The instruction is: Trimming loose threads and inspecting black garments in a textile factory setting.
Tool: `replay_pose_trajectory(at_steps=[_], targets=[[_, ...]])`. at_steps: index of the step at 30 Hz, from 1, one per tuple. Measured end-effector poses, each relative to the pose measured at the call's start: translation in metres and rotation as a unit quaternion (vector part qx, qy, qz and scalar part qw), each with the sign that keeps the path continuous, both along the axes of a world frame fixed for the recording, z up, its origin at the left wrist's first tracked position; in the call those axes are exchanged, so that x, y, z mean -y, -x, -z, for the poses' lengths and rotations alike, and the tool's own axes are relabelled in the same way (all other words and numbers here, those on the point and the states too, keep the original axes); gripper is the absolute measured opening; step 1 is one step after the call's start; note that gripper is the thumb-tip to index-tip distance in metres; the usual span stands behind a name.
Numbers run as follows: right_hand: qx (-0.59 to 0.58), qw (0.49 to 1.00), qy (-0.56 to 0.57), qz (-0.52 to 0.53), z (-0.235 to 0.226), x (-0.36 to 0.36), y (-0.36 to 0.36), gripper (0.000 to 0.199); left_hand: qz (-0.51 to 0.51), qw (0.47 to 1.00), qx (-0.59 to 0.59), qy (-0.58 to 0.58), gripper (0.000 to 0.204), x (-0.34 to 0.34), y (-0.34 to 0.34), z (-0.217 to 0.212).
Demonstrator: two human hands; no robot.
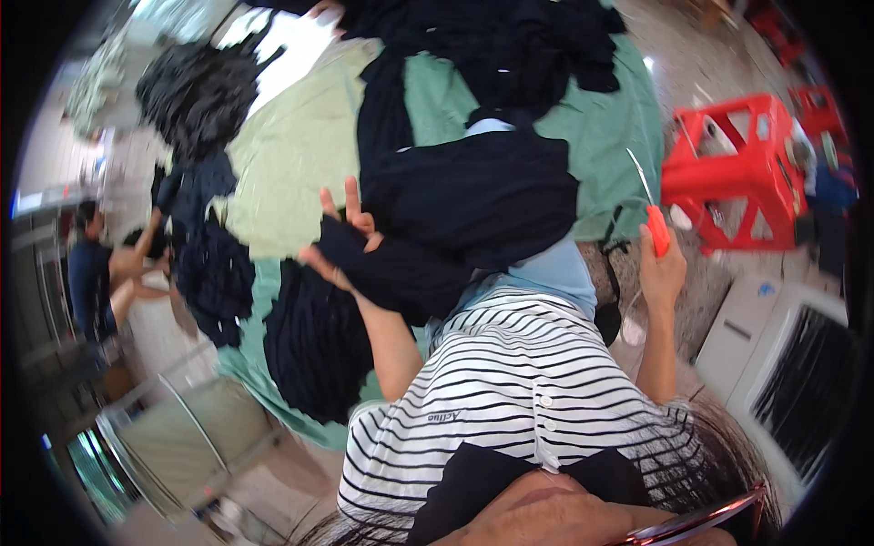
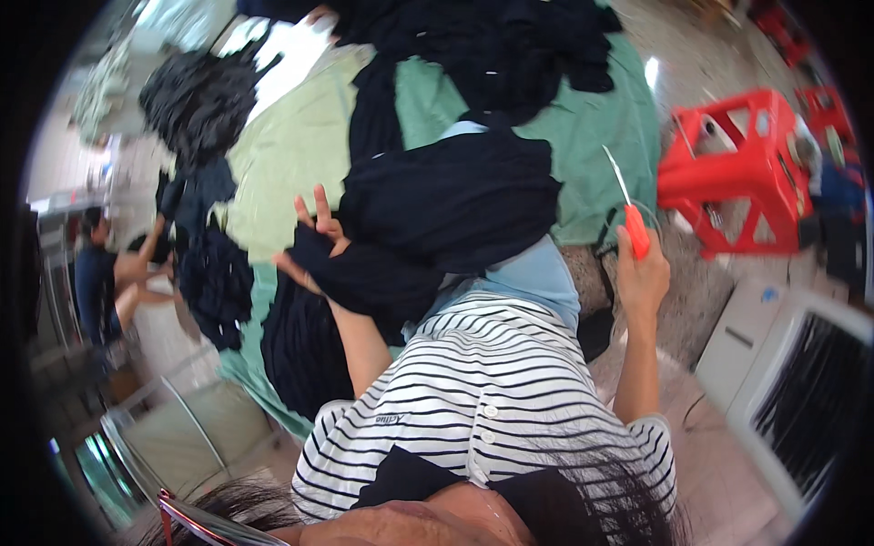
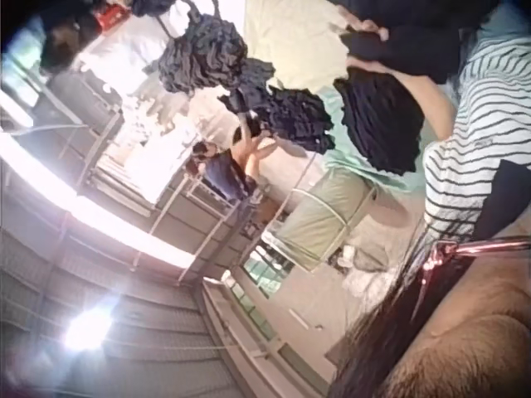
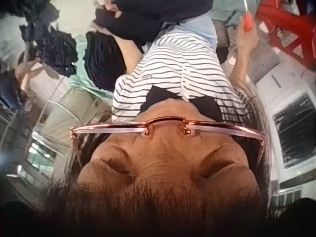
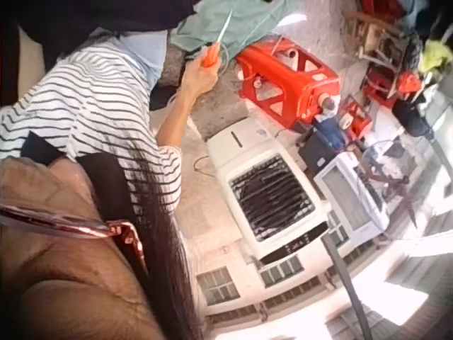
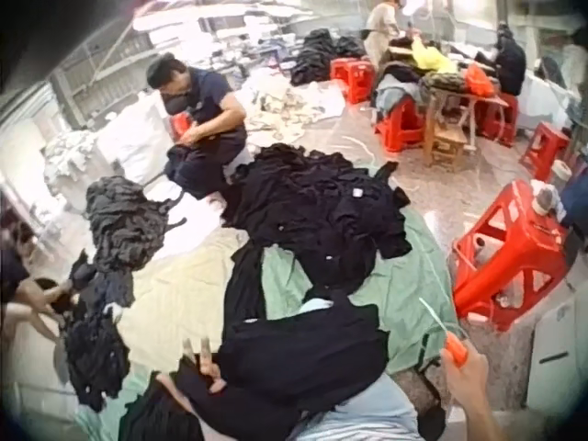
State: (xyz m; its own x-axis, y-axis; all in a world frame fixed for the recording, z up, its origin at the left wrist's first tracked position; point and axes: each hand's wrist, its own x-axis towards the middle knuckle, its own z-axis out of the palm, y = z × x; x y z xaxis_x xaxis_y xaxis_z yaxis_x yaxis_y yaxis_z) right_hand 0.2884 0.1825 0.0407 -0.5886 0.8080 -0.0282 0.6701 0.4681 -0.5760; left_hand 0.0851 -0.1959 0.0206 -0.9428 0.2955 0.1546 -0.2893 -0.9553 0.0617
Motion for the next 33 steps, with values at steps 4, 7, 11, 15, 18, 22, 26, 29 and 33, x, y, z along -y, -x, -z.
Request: replay_pose_trajectory(at_steps=[4, 7, 11, 15, 18, 22, 26, 29, 33], targets=[[-0.079, 0.996, 0.011, -0.047, 0.036, -0.010, 0.001, 0.042, -0.158, 0.976, 0.002, 0.152, 0.052, 0.085, -0.007, -0.018], [-0.019, 0.998, 0.037, -0.055, 0.049, -0.031, 0.001, 0.047, -0.386, 0.850, 0.053, 0.354, 0.040, 0.182, -0.043, -0.074], [0.003, 0.995, -0.033, -0.093, 0.053, -0.039, 0.034, 0.053, -0.599, 0.659, 0.058, 0.451, 0.033, 0.319, -0.125, -0.160], [0.021, 0.989, -0.070, -0.130, 0.030, -0.038, 0.061, 0.055, -0.693, 0.471, 0.013, 0.546, 0.030, 0.343, -0.161, -0.234], [0.001, 0.982, -0.137, -0.128, 0.026, -0.037, 0.061, 0.052, -0.685, 0.370, 0.013, 0.627, 0.032, 0.343, -0.137, -0.237], [0.030, 0.988, -0.097, -0.118, 0.040, -0.040, 0.047, 0.047, -0.522, 0.272, 0.013, 0.808, 0.049, 0.318, -0.076, -0.132], [0.032, 0.990, -0.084, -0.105, 0.031, -0.017, 0.047, 0.044, -0.221, 0.421, -0.004, 0.880, 0.043, 0.242, -0.030, -0.007], [0.045, 0.993, -0.069, -0.081, 0.018, -0.005, 0.032, 0.041, -0.167, 0.430, -0.153, 0.874, 0.018, 0.083, 0.027, 0.006], [0.075, 0.996, -0.009, -0.041, 0.006, 0.007, 0.020, 0.041, -0.133, 0.527, -0.373, 0.752, 0.012, -0.098, 0.054, -0.018]])
